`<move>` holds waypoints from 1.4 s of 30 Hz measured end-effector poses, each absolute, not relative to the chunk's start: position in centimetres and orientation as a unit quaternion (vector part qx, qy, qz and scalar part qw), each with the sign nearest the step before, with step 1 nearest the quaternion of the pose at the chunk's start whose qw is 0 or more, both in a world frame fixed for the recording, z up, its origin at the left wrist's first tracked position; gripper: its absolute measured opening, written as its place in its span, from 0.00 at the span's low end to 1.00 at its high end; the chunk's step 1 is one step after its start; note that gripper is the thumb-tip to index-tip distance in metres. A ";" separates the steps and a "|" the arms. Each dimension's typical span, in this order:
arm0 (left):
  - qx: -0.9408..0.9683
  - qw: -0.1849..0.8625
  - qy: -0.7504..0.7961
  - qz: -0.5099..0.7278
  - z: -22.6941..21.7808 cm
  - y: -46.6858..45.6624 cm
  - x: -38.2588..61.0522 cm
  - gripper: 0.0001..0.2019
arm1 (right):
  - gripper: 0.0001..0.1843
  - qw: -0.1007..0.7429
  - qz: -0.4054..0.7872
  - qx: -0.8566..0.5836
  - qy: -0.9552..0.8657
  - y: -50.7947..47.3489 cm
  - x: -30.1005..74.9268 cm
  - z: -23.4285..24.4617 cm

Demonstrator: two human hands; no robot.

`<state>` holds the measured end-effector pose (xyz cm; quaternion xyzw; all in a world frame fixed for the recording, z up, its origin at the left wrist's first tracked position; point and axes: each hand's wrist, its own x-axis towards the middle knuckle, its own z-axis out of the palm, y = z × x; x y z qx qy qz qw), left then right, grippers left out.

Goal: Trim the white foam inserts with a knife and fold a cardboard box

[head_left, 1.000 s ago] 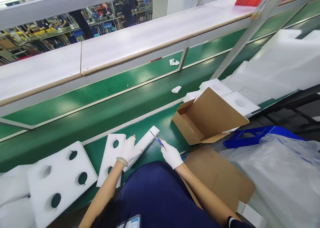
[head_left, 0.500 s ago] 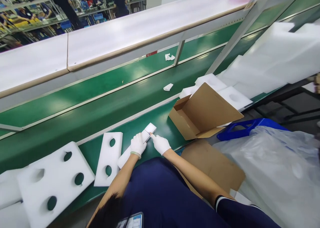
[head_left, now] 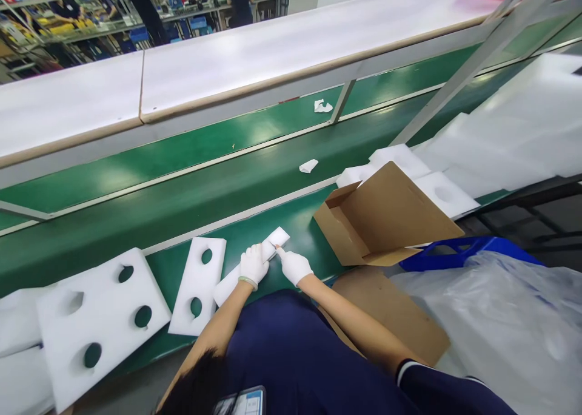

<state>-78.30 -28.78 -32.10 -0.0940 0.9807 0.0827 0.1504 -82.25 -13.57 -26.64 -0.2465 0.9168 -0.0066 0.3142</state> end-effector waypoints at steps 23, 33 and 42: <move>-0.097 0.149 0.979 0.099 -31.9 -29.1 -78.5 0.30 | 0.31 0.251 0.010 -0.224 0.942 -12.0 -79.2 -29.5; -0.140 0.138 0.968 0.155 -29.5 -32.7 -76.4 0.53 | 0.27 0.099 -0.073 -0.151 0.981 -3.6 -77.1 -26.7; -0.308 0.153 0.913 0.221 -30.4 -37.4 -63.0 0.26 | 0.30 0.141 -0.130 -0.245 0.950 -9.1 -75.5 -24.9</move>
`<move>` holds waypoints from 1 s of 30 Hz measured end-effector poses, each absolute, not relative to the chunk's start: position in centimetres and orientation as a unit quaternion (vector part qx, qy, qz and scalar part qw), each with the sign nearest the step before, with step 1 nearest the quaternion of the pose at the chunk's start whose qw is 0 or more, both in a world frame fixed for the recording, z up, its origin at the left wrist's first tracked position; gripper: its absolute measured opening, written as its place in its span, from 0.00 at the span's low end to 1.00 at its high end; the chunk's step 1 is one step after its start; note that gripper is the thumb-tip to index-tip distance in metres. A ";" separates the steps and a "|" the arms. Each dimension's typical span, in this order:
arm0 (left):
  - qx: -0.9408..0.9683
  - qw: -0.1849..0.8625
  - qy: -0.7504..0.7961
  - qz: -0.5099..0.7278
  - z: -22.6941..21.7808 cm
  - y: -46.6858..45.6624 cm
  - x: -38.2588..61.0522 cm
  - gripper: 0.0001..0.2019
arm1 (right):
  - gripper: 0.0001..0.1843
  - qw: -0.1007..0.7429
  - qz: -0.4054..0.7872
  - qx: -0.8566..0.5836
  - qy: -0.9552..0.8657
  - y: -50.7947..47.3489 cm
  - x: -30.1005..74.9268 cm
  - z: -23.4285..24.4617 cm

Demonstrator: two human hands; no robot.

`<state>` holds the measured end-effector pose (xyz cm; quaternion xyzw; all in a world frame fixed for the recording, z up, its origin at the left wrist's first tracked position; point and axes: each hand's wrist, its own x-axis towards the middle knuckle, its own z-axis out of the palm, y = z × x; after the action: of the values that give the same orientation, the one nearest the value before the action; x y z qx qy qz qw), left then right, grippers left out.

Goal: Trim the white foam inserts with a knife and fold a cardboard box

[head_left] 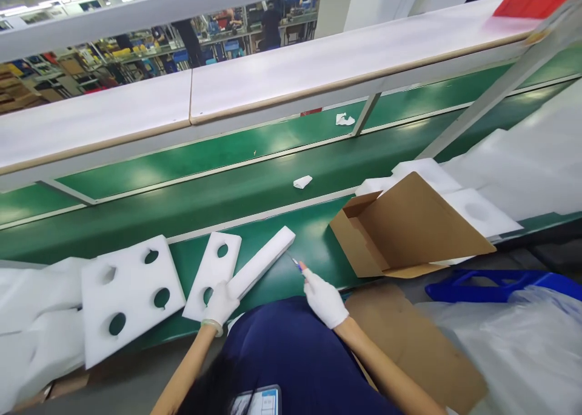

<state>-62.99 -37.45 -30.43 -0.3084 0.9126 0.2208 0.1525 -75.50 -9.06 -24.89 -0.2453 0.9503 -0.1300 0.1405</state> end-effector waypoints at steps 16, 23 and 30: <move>-0.178 -0.018 0.948 0.264 -23.4 -33.3 -70.6 0.13 | 0.30 0.189 -0.025 -0.342 0.920 -16.5 -75.4 -20.7; -0.173 -0.055 0.940 0.290 -23.4 -33.5 -70.6 0.16 | 0.30 0.201 -0.018 -0.333 0.921 -16.5 -74.9 -18.8; -0.173 -0.060 0.935 0.303 -24.3 -33.9 -70.4 0.18 | 0.29 0.211 -0.017 -0.331 0.920 -16.7 -75.1 -18.0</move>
<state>-70.37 -33.88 -24.26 -0.1728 0.9354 0.3027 -0.0598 -75.15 -16.71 -18.00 -0.3311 0.9195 -0.0166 0.2111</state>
